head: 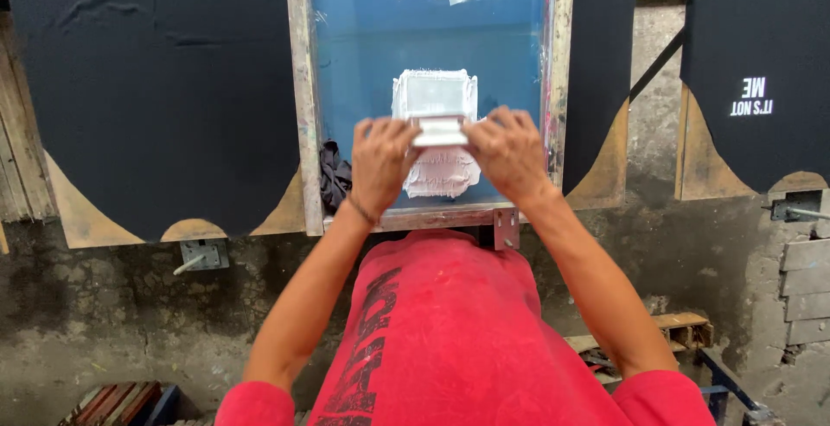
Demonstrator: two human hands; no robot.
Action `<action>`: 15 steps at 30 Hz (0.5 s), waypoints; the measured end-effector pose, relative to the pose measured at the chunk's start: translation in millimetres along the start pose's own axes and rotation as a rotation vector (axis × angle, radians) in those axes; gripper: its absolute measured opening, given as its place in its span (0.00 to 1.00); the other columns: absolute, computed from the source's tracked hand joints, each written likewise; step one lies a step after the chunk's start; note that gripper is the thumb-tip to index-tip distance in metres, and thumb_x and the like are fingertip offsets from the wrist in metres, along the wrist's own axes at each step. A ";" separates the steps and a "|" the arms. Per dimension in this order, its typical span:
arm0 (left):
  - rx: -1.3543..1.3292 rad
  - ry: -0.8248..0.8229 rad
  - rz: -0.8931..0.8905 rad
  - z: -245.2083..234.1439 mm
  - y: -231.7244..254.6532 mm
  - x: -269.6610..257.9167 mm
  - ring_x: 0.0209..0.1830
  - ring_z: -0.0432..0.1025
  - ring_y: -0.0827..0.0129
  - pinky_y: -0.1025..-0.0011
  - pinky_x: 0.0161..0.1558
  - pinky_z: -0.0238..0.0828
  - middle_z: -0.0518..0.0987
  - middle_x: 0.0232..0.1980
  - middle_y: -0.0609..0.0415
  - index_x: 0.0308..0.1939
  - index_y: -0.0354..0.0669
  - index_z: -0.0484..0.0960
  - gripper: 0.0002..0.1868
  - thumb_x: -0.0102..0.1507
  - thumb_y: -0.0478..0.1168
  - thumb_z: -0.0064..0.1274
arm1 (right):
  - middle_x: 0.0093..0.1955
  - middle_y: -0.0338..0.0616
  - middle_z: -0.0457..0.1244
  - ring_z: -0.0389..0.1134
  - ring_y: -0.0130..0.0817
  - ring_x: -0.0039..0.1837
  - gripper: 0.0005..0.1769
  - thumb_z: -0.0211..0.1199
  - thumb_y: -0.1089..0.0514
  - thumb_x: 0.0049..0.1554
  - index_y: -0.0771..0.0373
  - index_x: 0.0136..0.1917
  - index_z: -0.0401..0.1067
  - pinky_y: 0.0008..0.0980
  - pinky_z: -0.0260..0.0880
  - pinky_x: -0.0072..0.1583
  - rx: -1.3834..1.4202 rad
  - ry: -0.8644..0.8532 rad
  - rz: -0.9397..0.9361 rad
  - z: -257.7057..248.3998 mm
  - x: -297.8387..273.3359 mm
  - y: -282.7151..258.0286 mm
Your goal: The person uses a squeegee to spread white ink across a screen printing frame positioned over a black t-shirt. They repeatedly pull the squeegee downward to transfer the ink through the screen, then lift the frame to reveal the printed text on the shirt before repeating the process.
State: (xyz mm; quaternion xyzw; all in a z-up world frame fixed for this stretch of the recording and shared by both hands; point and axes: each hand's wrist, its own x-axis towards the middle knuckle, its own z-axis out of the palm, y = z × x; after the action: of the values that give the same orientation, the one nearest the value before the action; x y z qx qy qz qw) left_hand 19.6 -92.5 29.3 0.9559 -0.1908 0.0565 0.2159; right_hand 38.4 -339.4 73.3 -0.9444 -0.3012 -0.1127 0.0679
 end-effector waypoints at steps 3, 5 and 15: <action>-0.018 -0.028 0.016 -4.9 15.1 -35.9 0.54 0.73 0.66 0.59 0.61 0.57 0.81 0.45 0.58 0.49 0.52 0.83 0.13 0.67 0.52 0.58 | 0.41 0.33 0.70 0.68 0.34 0.53 0.12 0.68 0.46 0.53 0.49 0.49 0.77 0.38 0.66 0.58 0.088 -0.036 0.004 -6.4 -28.4 -17.3; -0.021 -0.032 0.028 -21.0 22.2 -39.5 0.56 0.73 0.67 0.59 0.63 0.56 0.81 0.46 0.60 0.50 0.54 0.83 0.14 0.64 0.51 0.61 | 0.42 0.33 0.70 0.68 0.33 0.54 0.12 0.69 0.46 0.53 0.49 0.50 0.77 0.38 0.66 0.58 0.103 -0.056 0.008 -21.1 -30.5 -25.0; 0.064 0.153 0.085 0.3 -30.8 71.2 0.51 0.73 0.66 0.58 0.58 0.57 0.80 0.42 0.60 0.47 0.53 0.85 0.12 0.65 0.51 0.63 | 0.41 0.30 0.71 0.68 0.30 0.56 0.11 0.71 0.42 0.58 0.46 0.49 0.79 0.35 0.63 0.58 -0.045 0.147 0.040 11.8 50.3 32.3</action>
State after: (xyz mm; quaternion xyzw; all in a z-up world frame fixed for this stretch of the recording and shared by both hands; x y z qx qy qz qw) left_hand 97.1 -91.2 30.6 0.9464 -0.2121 0.1445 0.1964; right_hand 99.1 -335.3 72.7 -0.9407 -0.2738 -0.1872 0.0708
